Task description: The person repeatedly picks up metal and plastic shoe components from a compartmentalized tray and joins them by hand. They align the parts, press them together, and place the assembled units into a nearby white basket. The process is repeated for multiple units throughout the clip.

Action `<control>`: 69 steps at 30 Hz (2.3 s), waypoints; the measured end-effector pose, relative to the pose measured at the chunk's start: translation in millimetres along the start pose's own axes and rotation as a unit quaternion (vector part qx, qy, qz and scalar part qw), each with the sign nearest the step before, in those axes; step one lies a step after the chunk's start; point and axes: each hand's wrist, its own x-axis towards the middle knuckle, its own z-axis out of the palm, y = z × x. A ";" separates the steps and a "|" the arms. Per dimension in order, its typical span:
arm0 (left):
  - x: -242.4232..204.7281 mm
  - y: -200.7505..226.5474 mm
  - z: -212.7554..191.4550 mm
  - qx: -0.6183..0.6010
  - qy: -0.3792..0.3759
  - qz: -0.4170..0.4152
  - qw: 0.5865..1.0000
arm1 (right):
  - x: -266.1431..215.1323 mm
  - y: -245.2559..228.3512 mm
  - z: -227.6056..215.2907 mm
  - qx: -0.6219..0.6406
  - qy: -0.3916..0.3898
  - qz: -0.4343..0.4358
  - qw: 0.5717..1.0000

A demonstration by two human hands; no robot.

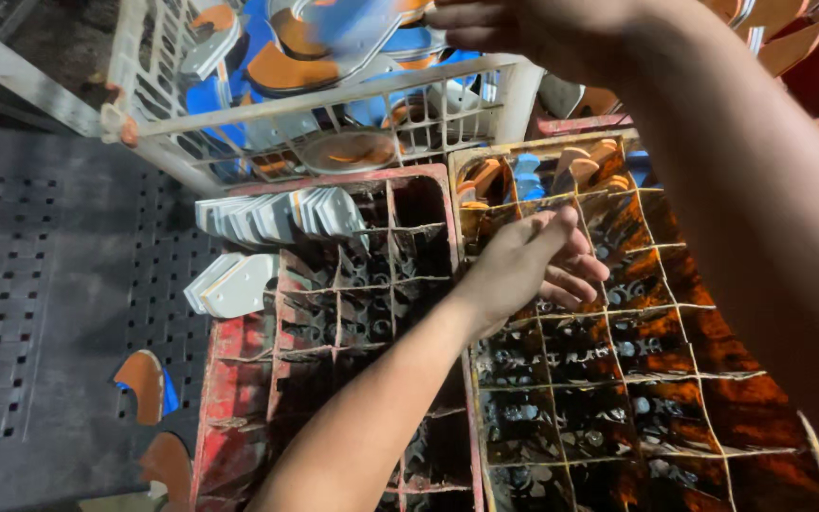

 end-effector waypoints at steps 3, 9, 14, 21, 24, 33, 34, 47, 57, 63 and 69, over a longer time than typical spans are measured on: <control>3.0 -9.6 -4.0 -0.004 0.003 0.004 1.000 | -1.7 7.5 -17.1 -0.269 -0.010 0.007 0.963; 10.3 -20.5 -4.6 -0.005 -0.009 0.000 1.000 | -76.0 -12.4 -60.5 -0.577 0.061 0.124 0.805; 5.6 -17.7 1.5 0.038 0.020 -0.011 0.999 | -144.2 10.2 -51.7 -0.606 0.069 0.314 0.727; -31.1 37.5 12.1 0.415 0.054 0.084 0.904 | -176.1 69.0 -69.6 -0.501 0.171 0.144 0.836; -72.9 77.4 -11.8 0.565 0.186 -0.017 0.804 | -184.7 71.3 -82.7 -0.417 0.223 0.049 0.879; -214.2 145.9 -63.7 0.766 0.354 0.038 0.535 | -212.4 25.6 -42.8 -0.361 0.087 -0.078 0.925; -219.5 139.4 -65.2 0.760 0.346 0.051 0.548 | -219.8 23.1 -33.6 -0.369 0.092 -0.046 0.924; -244.2 102.0 -77.9 0.865 0.298 0.027 0.404 | -254.6 4.0 11.5 -0.280 0.075 0.157 0.944; -245.1 121.6 -41.2 0.766 0.366 -0.097 0.519 | -249.7 4.1 14.5 -0.193 0.068 0.170 0.964; -243.1 114.4 -50.2 0.720 0.448 -0.027 0.530 | -248.6 2.0 11.4 -0.172 0.040 0.237 0.955; -282.2 137.4 -28.5 0.515 0.495 0.117 0.690 | -251.4 8.8 14.7 -0.067 0.094 0.140 0.983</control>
